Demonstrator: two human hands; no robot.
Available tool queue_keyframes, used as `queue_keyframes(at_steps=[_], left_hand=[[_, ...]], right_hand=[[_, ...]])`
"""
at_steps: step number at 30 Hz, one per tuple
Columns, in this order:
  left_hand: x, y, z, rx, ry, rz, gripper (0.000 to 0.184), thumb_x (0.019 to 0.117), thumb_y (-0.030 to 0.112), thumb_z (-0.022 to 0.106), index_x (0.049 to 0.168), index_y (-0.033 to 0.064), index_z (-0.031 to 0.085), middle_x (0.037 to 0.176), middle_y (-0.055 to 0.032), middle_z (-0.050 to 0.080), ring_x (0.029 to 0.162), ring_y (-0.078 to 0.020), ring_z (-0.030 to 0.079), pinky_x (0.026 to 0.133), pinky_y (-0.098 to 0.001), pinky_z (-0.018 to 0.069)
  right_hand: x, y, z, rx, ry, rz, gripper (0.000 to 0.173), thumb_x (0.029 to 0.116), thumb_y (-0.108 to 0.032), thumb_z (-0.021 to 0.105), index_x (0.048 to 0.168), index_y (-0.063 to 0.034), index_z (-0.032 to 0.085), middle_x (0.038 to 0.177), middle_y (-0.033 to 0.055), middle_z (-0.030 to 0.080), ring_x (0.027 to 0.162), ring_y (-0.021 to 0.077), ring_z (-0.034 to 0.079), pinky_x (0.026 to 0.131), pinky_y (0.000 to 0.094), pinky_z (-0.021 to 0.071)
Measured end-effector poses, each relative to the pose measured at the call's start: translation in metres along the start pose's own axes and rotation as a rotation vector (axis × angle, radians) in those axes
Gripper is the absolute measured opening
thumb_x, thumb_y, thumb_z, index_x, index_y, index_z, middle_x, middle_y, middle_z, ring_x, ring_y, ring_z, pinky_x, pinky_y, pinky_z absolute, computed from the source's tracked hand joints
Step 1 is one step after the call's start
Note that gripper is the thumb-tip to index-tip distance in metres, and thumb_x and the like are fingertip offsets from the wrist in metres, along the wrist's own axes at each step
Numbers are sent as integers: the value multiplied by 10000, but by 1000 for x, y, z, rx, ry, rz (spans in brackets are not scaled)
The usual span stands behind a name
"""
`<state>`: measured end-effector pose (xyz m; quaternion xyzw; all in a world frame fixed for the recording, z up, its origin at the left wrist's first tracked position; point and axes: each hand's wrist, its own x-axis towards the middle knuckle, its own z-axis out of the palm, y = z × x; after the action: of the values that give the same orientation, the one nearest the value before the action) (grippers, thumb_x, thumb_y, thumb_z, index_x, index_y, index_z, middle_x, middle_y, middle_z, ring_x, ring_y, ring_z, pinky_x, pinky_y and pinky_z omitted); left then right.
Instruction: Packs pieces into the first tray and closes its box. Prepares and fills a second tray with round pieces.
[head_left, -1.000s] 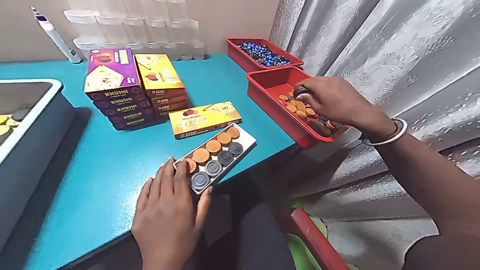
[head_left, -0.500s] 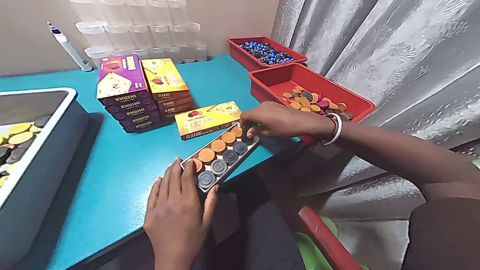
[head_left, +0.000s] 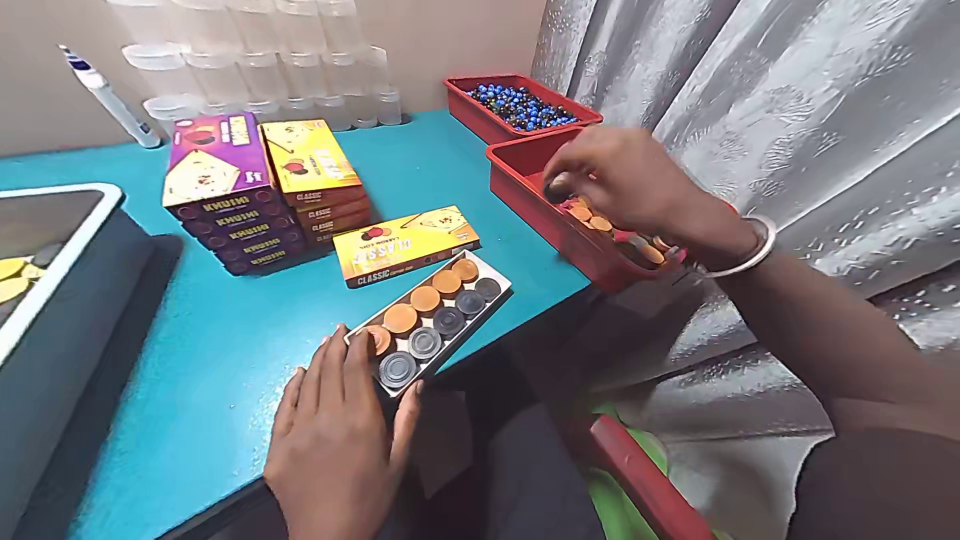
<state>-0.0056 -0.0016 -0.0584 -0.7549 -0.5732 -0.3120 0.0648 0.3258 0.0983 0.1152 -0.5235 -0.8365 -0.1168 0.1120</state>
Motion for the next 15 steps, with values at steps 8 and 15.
queue_keyframes(at_steps=[8, 15], left_hand=[[-2, -1, -2, 2, -41, -16, 866, 968, 599, 401, 1477, -100, 444, 1449, -274, 559, 1362, -427, 537, 1142, -603, 358], [-1, 0, 0, 21, -14, -22, 916, 961, 624, 389, 1486, -126, 416, 1439, -284, 563, 1335, -430, 561, 1136, -605, 365]], right_hand=[[-42, 116, -11, -336, -605, 556, 156, 1004, -213, 662, 982, -119, 784, 916, 202, 724, 931, 467, 686, 762, 740, 499], [-29, 129, 36, -69, -404, 86, 292, 906, -31, 720, 1191, -90, 741, 1071, 200, 729, 1016, 425, 696, 905, 676, 515]])
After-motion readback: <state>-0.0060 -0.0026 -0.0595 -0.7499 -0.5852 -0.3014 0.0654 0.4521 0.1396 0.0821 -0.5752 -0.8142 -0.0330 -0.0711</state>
